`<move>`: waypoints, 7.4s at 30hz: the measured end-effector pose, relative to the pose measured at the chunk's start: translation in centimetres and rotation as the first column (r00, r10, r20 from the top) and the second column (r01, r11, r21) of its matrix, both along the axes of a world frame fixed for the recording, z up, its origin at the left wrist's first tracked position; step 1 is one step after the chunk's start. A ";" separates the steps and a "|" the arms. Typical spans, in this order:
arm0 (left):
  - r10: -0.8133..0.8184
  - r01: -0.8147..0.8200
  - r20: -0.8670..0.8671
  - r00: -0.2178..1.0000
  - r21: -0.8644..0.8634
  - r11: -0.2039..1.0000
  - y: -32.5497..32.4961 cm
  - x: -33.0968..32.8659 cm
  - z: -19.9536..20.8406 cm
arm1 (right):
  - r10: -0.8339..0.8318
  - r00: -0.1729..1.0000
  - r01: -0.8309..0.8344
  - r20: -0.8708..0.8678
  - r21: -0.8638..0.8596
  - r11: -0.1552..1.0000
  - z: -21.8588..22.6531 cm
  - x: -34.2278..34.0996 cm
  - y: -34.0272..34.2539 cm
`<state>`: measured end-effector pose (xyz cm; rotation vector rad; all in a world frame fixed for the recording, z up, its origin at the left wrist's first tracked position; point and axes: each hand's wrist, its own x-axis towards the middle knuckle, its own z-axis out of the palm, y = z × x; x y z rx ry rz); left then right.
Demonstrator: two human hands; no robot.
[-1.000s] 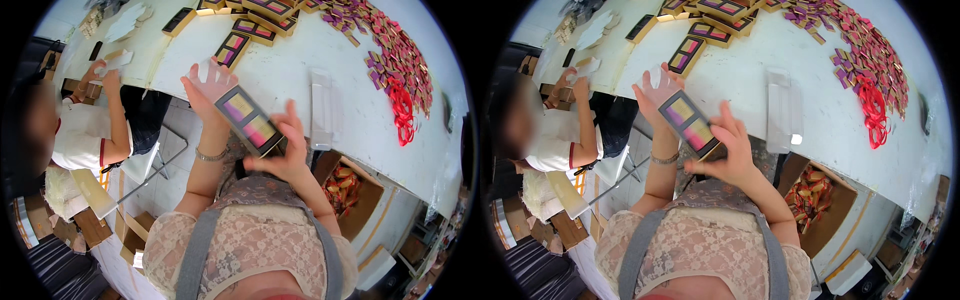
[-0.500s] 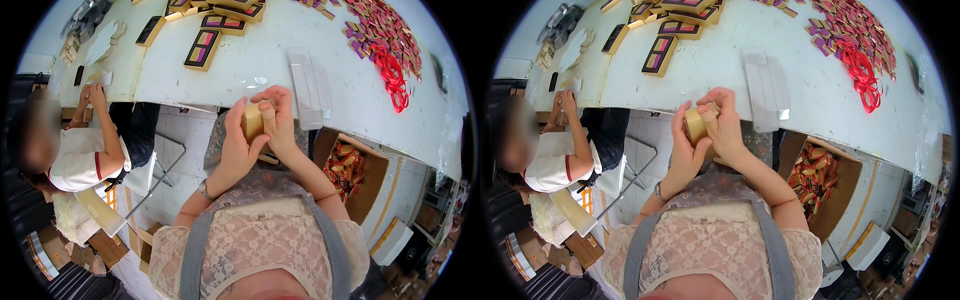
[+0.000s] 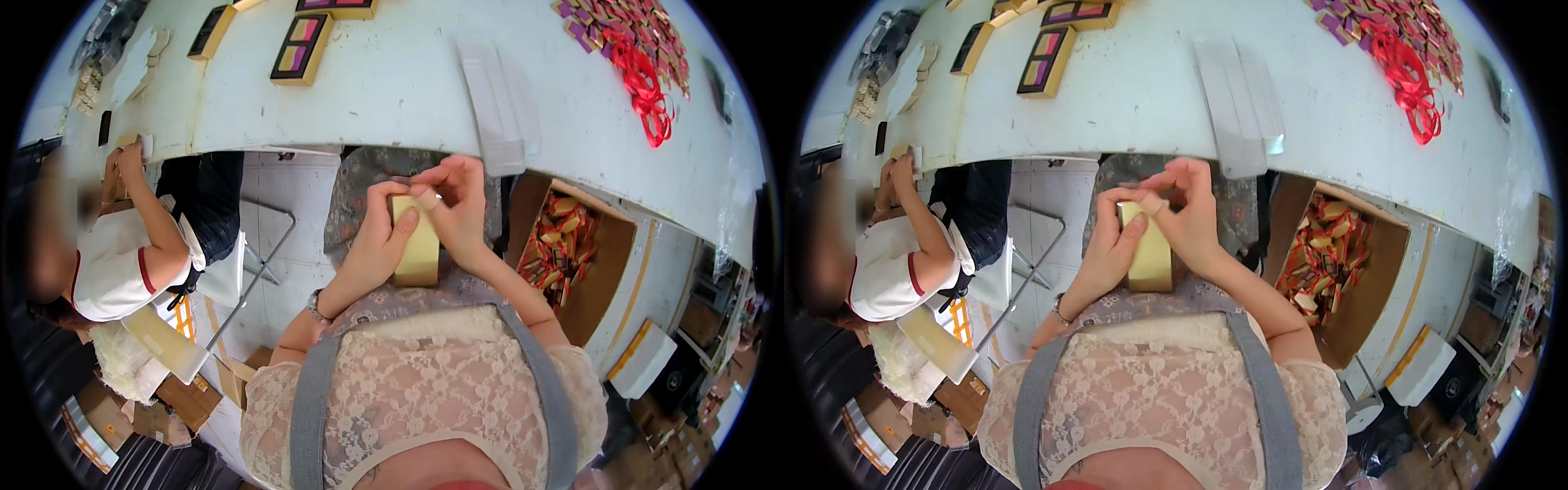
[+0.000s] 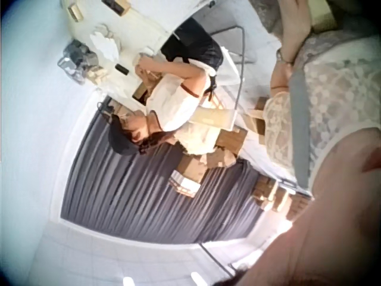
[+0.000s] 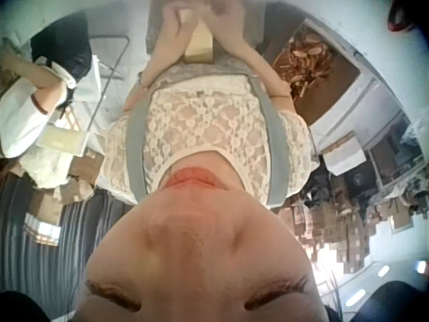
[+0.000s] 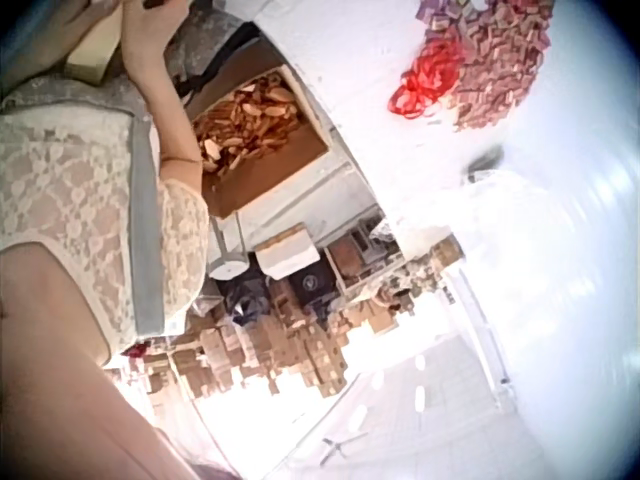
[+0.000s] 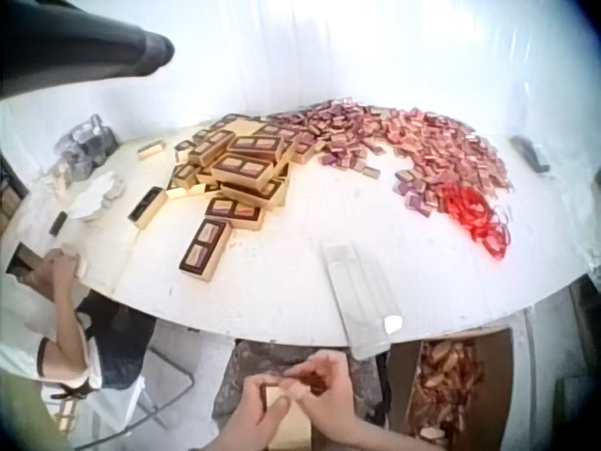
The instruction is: The person assembles small rectangular boxes by placing colorful inserts into black frames, then closes them with gold lids. The person ties red ribbons around the finished boxes and places them into clear plastic sleeves.
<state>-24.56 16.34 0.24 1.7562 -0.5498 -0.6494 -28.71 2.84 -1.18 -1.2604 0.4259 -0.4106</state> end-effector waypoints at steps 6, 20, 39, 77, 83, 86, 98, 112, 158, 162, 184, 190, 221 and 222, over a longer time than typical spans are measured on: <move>0.003 -0.008 -0.030 1.000 -0.170 0.985 0.5 -1.5 -0.7 | 0.437 0.884 -0.346 -0.169 0.393 0.852 1.5 -0.2 -3.9; -0.006 0.049 0.358 0.934 -0.112 0.992 -0.7 -0.3 0.3 | 0.427 0.900 -0.433 -0.090 -0.053 0.900 3.0 -5.7 -4.6; -0.130 -0.192 -0.626 0.769 -0.420 0.887 -9.4 11.1 0.0 | 0.038 0.953 -0.302 -0.301 -0.952 0.047 0.0 6.6 -13.4; 0.122 -0.075 0.028 0.992 -0.647 0.759 -8.9 9.9 7.4 | -0.428 0.871 -0.111 -0.241 -0.945 0.307 19.6 11.5 -28.2; 0.092 -0.048 0.039 0.995 -0.627 0.778 -9.7 10.6 6.8 | -0.024 0.992 -0.068 -0.127 -0.671 0.738 19.2 11.1 -27.1; 0.134 -0.065 0.056 0.989 -0.655 0.753 -10.5 11.4 7.0 | 0.211 0.973 -0.228 -0.090 -0.459 0.859 19.3 10.8 -25.8; 0.275 -0.074 0.294 0.916 -0.549 0.833 -12.7 13.1 8.7 | 0.431 0.902 -0.385 -0.026 -0.499 0.776 17.8 13.0 -12.7; 0.163 -0.490 -0.557 0.814 -0.508 0.708 -7.3 14.4 5.8 | 0.589 0.802 -0.598 -0.100 -0.133 0.791 9.7 8.6 -9.8; 0.201 -0.312 -0.238 0.950 -0.715 0.625 -3.9 12.3 10.3 | 0.616 0.634 -0.733 0.467 0.110 0.671 4.2 8.5 -6.8; 0.089 -0.329 -0.352 0.932 -0.714 0.618 -3.6 12.0 11.8 | 0.714 0.646 -0.700 0.270 -0.164 0.695 6.7 9.0 -8.8; 0.736 -0.512 -0.084 0.671 -0.771 0.379 -9.3 13.4 6.8 | 0.325 0.795 -0.581 0.512 0.796 0.169 2.4 7.7 -2.8; 0.818 -0.453 0.414 0.400 -0.686 0.569 -8.9 11.9 4.6 | 0.220 0.862 -0.505 0.457 0.736 0.450 4.4 5.5 -2.2; 0.374 -0.348 0.446 0.813 -0.143 0.927 -10.2 9.3 3.3 | 0.528 0.849 -0.484 0.024 -0.366 0.795 6.9 2.1 -11.8; 0.409 -0.373 0.325 0.853 -0.167 0.913 -9.7 10.0 3.2 | 0.567 0.811 -0.573 0.141 -0.003 0.820 7.4 1.9 -12.7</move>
